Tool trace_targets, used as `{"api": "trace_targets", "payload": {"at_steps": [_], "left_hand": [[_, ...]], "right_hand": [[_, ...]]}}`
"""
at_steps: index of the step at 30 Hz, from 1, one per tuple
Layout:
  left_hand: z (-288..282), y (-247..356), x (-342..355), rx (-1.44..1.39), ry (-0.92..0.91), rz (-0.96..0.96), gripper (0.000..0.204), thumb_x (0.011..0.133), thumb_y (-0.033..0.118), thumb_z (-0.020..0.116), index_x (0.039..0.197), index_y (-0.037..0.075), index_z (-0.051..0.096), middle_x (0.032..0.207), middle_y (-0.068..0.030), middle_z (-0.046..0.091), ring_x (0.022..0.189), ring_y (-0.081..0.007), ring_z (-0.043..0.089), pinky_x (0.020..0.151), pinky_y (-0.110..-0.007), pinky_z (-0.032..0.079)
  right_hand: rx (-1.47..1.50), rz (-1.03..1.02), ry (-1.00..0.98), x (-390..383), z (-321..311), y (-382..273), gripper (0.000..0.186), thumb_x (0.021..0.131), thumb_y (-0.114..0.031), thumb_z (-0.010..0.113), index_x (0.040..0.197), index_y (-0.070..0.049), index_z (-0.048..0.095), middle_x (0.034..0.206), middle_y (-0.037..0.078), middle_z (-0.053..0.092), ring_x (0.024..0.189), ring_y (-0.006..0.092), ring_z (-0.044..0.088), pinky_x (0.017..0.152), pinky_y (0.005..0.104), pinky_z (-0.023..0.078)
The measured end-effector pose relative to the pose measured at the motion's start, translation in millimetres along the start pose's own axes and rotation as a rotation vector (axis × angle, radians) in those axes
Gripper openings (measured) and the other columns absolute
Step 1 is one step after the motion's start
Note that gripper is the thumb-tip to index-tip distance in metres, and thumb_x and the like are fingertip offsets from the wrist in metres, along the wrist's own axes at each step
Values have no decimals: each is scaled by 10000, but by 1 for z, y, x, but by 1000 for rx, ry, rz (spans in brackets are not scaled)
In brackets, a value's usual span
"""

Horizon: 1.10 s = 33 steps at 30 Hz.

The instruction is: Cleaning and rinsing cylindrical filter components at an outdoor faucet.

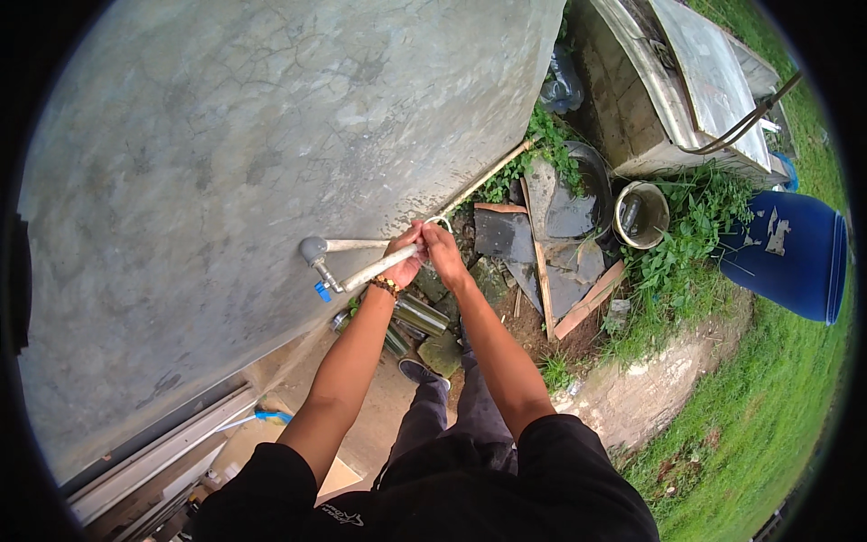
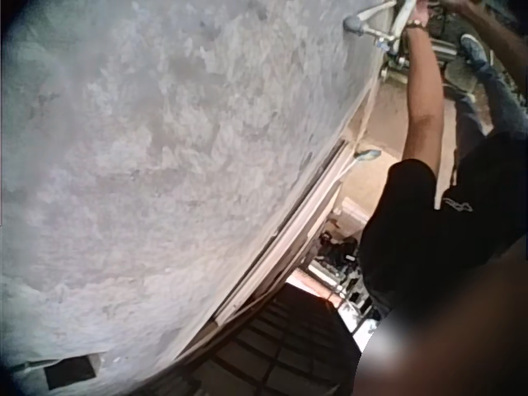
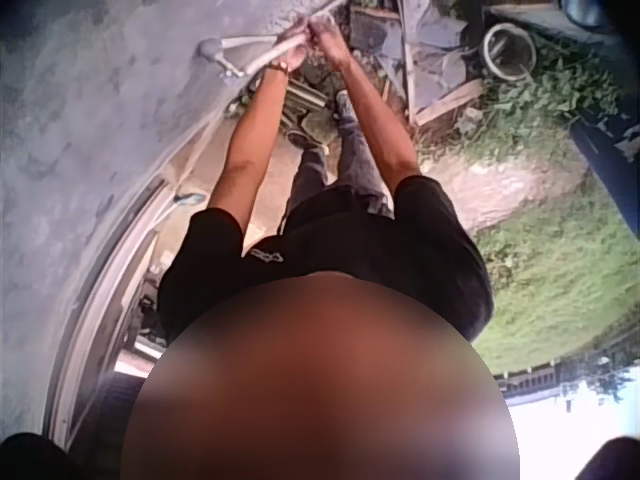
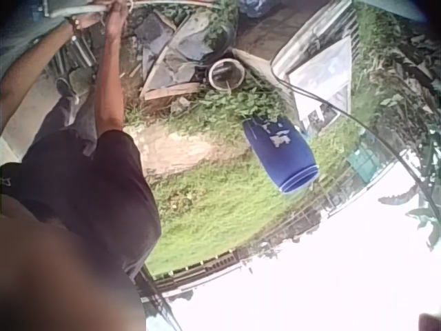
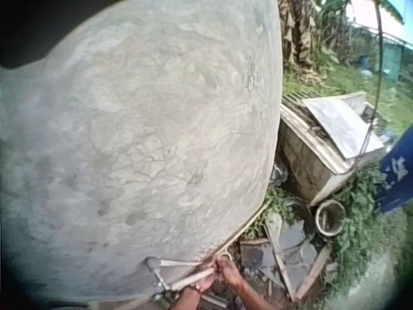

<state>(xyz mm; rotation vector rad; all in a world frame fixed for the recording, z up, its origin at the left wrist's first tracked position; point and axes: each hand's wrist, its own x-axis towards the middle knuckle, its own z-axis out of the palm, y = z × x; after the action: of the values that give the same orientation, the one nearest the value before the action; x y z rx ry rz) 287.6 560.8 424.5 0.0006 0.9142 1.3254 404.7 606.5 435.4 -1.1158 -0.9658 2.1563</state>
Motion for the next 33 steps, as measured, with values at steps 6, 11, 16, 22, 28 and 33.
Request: {"api": "trace_targets", "payload": {"at_steps": [6, 11, 16, 22, 28, 33], "left_hand": [[2, -18, -8, 304, 204, -9, 193, 979, 295, 631, 1002, 121, 712, 687, 98, 509, 563, -10, 422, 491, -188, 317], [18, -50, -19, 286, 125, -55, 129, 1013, 237, 568, 989, 124, 625, 698, 83, 477, 577, -26, 385, 528, -187, 323], [-29, -22, -29, -44, 158, 16, 175, 1022, 305, 545, 1029, 139, 598, 705, 63, 495, 545, -52, 376, 507, -210, 342], [-3, -4, -21, 432, 294, -34, 287, 1006, 405, 560, 877, 153, 609, 679, 76, 505, 567, -45, 453, 470, -226, 321], [-36, 7, -25, 82, 211, 70, 377, 995, 365, 586, 705, 130, 529, 566, 23, 475, 558, -104, 492, 521, -252, 373], [7, -9, -11, -275, 65, 14, 262, 1017, 322, 547, 838, 131, 548, 731, 12, 513, 701, -113, 517, 631, -258, 424]], "right_hand": [[-191, -232, 344, -2, 16, 18, 381, 1042, -275, 481, 824, -4, 637, 575, 26, 533, 469, 89, 456, 443, 241, 377], [518, 69, 625, 39, -32, 12, 385, 1018, -249, 455, 693, -51, 519, 649, 72, 592, 551, 167, 571, 500, 290, 451], [108, -165, 211, 14, 22, 10, 289, 1031, -189, 451, 1204, -2, 588, 974, 104, 668, 809, 185, 643, 762, 297, 520], [-594, -416, 237, -8, 20, 14, 373, 1035, -309, 417, 1116, -21, 638, 840, 171, 649, 809, 352, 645, 754, 439, 493], [-1012, -123, 154, 18, -39, -18, 433, 968, -391, 542, 728, -39, 621, 611, 132, 607, 590, 360, 592, 604, 453, 458], [-403, -154, 105, 6, -54, -5, 414, 985, -335, 597, 704, -33, 558, 659, -40, 534, 597, 64, 396, 545, 261, 338]]}}
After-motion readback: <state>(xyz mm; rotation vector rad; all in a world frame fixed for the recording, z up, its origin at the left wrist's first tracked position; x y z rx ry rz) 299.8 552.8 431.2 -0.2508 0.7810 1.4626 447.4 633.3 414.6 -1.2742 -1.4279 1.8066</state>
